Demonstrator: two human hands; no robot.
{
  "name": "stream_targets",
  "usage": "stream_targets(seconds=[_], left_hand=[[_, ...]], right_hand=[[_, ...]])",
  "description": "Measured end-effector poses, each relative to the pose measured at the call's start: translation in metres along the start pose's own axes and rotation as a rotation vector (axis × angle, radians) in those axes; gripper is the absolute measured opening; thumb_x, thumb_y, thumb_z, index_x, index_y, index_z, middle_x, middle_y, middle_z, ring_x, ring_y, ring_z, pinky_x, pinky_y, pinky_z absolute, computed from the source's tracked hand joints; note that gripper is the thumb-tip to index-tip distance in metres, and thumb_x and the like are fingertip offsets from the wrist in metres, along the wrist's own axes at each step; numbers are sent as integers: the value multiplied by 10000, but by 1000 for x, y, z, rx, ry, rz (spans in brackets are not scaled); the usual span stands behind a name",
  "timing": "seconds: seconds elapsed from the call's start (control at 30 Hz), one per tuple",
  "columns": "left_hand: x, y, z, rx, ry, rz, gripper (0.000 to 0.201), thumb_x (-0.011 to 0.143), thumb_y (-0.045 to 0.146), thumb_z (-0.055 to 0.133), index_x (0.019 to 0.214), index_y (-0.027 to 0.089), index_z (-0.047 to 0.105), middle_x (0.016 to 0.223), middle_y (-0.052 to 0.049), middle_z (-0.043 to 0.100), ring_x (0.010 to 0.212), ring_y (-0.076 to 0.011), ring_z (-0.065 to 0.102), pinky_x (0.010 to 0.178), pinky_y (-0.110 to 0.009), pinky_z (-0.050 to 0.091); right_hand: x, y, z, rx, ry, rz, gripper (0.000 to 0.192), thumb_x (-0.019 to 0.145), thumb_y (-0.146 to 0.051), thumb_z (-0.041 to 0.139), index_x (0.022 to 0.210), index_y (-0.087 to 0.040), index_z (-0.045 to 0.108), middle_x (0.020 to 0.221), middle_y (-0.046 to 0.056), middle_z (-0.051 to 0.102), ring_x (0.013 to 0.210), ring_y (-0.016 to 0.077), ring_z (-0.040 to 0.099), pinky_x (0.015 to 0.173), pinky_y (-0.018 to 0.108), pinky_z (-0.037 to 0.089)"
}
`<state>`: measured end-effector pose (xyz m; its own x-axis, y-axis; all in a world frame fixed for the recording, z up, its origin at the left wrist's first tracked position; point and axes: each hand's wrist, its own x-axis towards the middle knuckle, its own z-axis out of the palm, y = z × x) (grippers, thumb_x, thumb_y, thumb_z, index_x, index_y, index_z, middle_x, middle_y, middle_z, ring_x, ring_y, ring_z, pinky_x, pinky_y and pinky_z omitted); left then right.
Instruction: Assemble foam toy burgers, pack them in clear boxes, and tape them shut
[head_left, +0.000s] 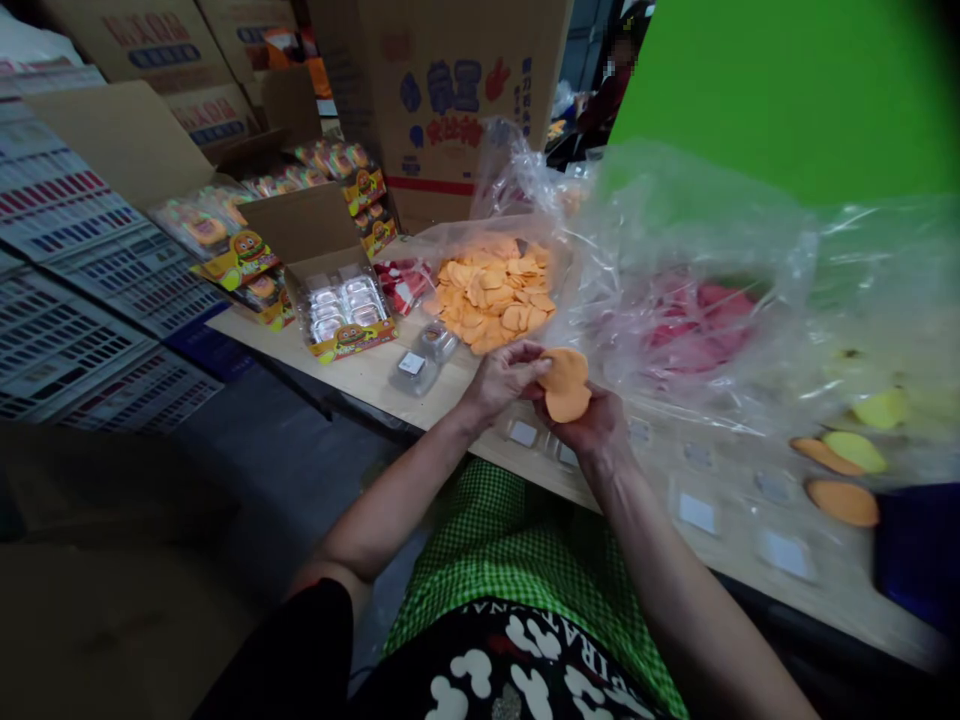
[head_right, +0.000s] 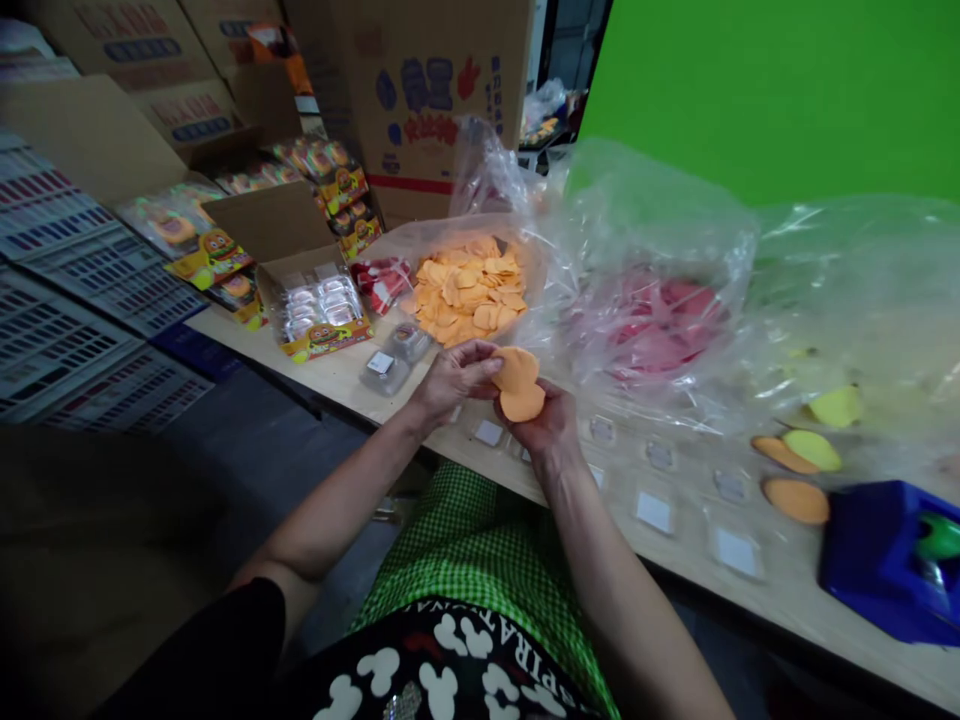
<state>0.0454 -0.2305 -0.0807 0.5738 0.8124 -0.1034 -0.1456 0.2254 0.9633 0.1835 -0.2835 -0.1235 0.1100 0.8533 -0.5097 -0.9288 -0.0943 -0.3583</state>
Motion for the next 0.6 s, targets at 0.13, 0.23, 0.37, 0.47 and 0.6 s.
stream_targets(seconds=[0.13,0.23,0.37,0.47,0.6], left_hand=[[9,9,-17,-57,52,-88,154,871,245,667,957,159,573,914,-15,647,687,-102,631,620,-237,556],[12,4,-43,176,207,112,133,867,246,673,915,154,591,840,3,621,651,-86,579,563,-183,475],[-1,-24,-82,741,256,446,67,859,204,669,870,148,635,823,-22,627,746,-129,590,666,-232,494],[-15,-53,-103,1160,48,575,70,885,131,592,875,148,659,924,-72,656,919,-184,620,850,-315,521],[-24,-72,-115,1440,-173,601,183,927,108,504,947,152,680,1018,-99,650,1004,-202,614,926,-350,522]], right_hand=[[7,6,0,32,-8,78,368,749,-119,466,1083,-185,606,847,69,717,628,177,646,460,236,540],[8,4,-4,34,-65,86,413,729,-109,462,1117,-182,583,888,71,718,642,160,643,411,186,503],[1,-7,-10,-17,-58,78,416,723,-100,464,1120,-167,569,886,88,707,591,145,614,377,166,480],[-8,-12,-9,-32,-60,91,387,734,-100,462,1101,-167,564,870,90,694,562,137,591,361,158,465],[-14,-12,-7,-4,-26,97,374,727,-107,463,1083,-160,565,877,102,686,550,129,575,358,148,450]])
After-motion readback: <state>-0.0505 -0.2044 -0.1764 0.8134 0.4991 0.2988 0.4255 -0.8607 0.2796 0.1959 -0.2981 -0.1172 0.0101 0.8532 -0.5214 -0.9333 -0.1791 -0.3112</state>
